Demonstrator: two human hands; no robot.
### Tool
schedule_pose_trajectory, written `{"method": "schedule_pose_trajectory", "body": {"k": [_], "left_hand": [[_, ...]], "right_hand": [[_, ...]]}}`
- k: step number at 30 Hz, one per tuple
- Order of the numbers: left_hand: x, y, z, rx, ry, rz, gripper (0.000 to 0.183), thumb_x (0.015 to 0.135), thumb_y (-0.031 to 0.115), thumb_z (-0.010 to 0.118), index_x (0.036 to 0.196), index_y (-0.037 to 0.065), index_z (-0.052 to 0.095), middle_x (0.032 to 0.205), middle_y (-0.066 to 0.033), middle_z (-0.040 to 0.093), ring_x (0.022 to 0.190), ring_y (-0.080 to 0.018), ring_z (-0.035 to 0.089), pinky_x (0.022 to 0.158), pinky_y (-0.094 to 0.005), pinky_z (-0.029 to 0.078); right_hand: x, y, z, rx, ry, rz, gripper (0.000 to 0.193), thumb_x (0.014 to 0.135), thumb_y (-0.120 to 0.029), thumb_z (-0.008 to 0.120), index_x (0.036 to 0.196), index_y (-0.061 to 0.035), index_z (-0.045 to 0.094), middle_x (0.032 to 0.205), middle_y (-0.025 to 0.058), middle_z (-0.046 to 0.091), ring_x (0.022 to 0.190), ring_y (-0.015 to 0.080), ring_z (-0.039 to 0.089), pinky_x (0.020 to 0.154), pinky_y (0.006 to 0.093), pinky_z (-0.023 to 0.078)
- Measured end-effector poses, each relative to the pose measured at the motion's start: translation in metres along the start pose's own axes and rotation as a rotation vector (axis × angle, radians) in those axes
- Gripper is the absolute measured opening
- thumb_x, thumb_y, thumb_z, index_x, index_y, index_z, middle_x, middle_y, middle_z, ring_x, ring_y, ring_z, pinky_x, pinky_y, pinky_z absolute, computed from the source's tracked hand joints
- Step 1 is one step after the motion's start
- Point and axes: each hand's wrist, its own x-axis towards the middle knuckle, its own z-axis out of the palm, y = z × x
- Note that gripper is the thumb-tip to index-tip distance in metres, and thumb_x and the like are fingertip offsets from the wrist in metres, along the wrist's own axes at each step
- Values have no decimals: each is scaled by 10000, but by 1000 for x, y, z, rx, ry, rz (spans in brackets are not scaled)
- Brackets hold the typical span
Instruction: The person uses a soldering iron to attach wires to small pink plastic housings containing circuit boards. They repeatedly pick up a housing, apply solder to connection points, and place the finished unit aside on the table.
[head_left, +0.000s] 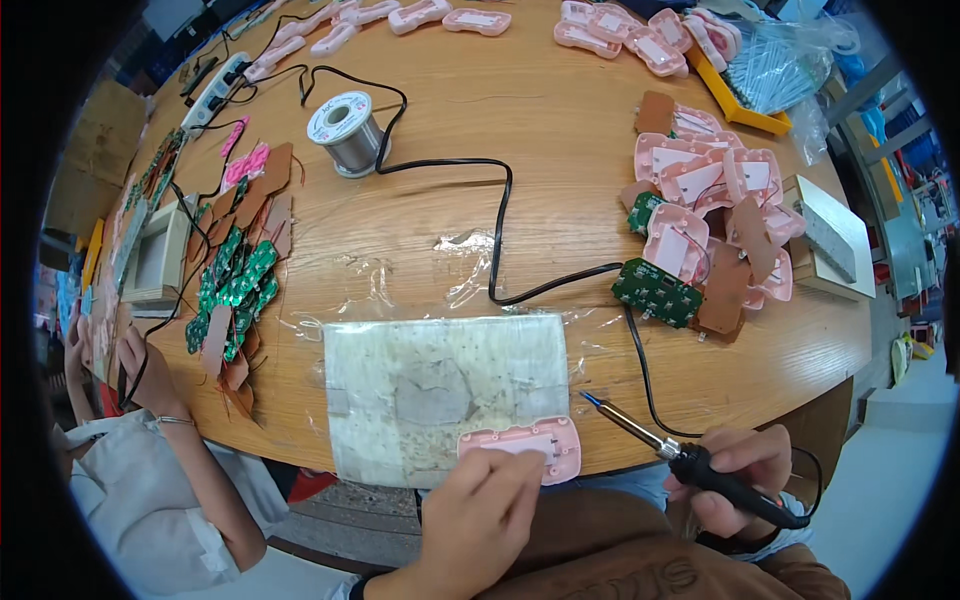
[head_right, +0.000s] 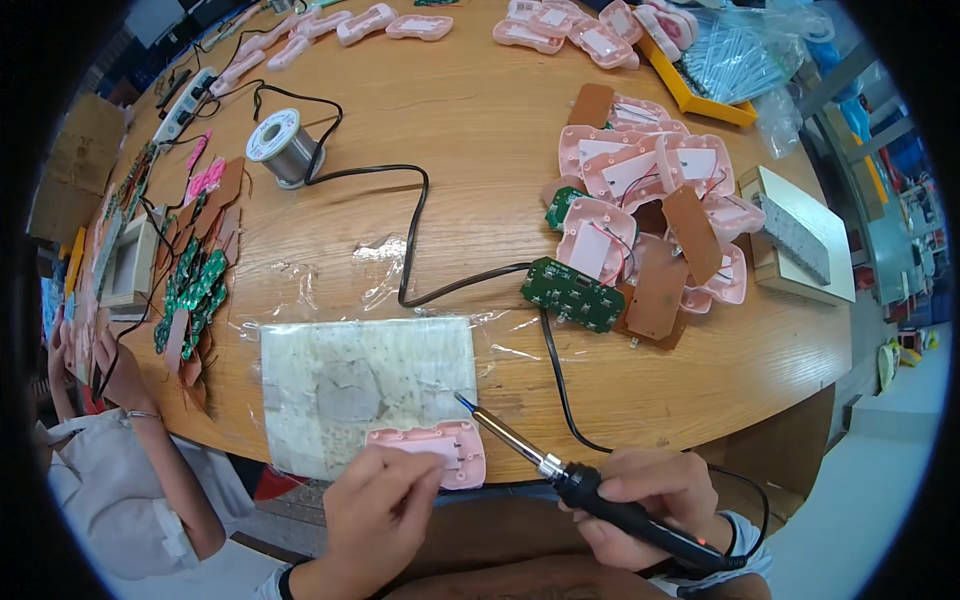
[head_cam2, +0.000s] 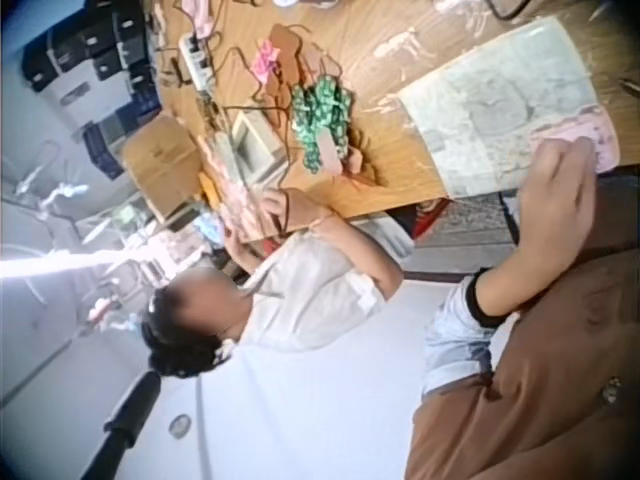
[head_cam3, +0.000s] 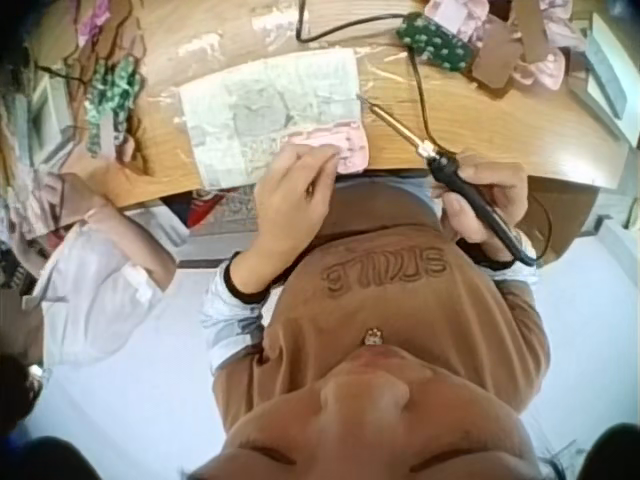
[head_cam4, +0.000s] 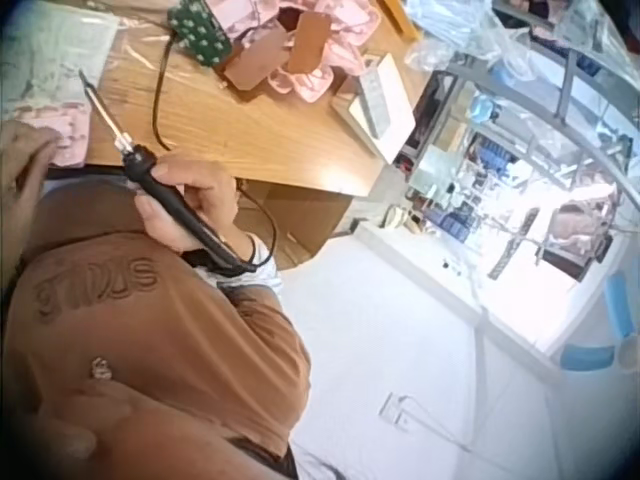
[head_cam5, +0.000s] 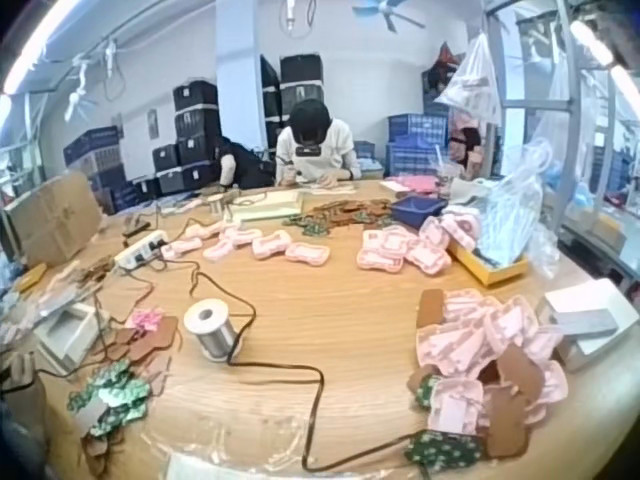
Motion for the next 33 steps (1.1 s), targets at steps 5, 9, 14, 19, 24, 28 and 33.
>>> {"method": "schedule_pose_trajectory", "body": {"k": [5, 9, 14, 19, 24, 28, 33], "left_hand": [[9, -16, 7, 49, 124, 111, 223, 734, 2, 725, 943, 52, 668, 970, -128, 642, 756, -276, 631, 708, -377, 498], [13, -16, -2, 145, 58, 321, 207, 711, -38, 717, 895, 25, 647, 1069, -156, 628, 872, -314, 619, 773, -378, 502], [36, -15, -5, 143, 84, 276, 213, 698, -49, 718, 884, 11, 631, 1110, -159, 628, 922, -337, 614, 791, -375, 503], [39, -13, -2, 218, 47, 264, 171, 713, -13, 712, 861, 1, 627, 1025, -127, 635, 903, -320, 615, 793, -373, 496], [22, -7, 4, 166, 139, 169, 164, 722, -20, 714, 850, 27, 623, 1000, -130, 613, 866, -297, 582, 766, -373, 469], [24, -7, 5, 110, 164, 168, 197, 721, -25, 711, 859, 39, 585, 1001, -133, 604, 875, -312, 576, 757, -388, 460], [30, -2, 4, 74, 104, 76, 172, 707, -33, 703, 813, 24, 580, 933, -128, 580, 831, -311, 559, 725, -383, 452]], "right_hand": [[-5, 14, -7, 6, -3, -80, 463, 754, -45, 791, 1077, -2, 462, 774, 178, 635, 686, 247, 671, 581, 323, 539], [-4, 15, -11, -46, -29, -99, 426, 749, -33, 782, 1054, 3, 487, 790, 169, 636, 657, 227, 655, 563, 309, 518], [-2, 15, -6, -102, 53, -108, 383, 739, 8, 747, 1027, -4, 495, 754, 141, 619, 606, 209, 633, 526, 306, 496], [3, 17, -4, -126, 40, -155, 374, 732, 0, 742, 1007, -11, 490, 677, 115, 598, 527, 187, 586, 468, 302, 448], [13, 12, -4, -233, -25, -103, 348, 705, -36, 752, 964, -47, 521, 618, 95, 573, 486, 199, 553, 425, 309, 407], [22, 8, -3, -321, -116, -110, 284, 661, -66, 771, 869, -77, 578, 621, 74, 568, 469, 211, 534, 418, 310, 393], [31, 8, -1, -346, -154, -105, 241, 643, -76, 776, 809, -83, 601, 613, 39, 553, 456, 191, 507, 404, 298, 367]]}}
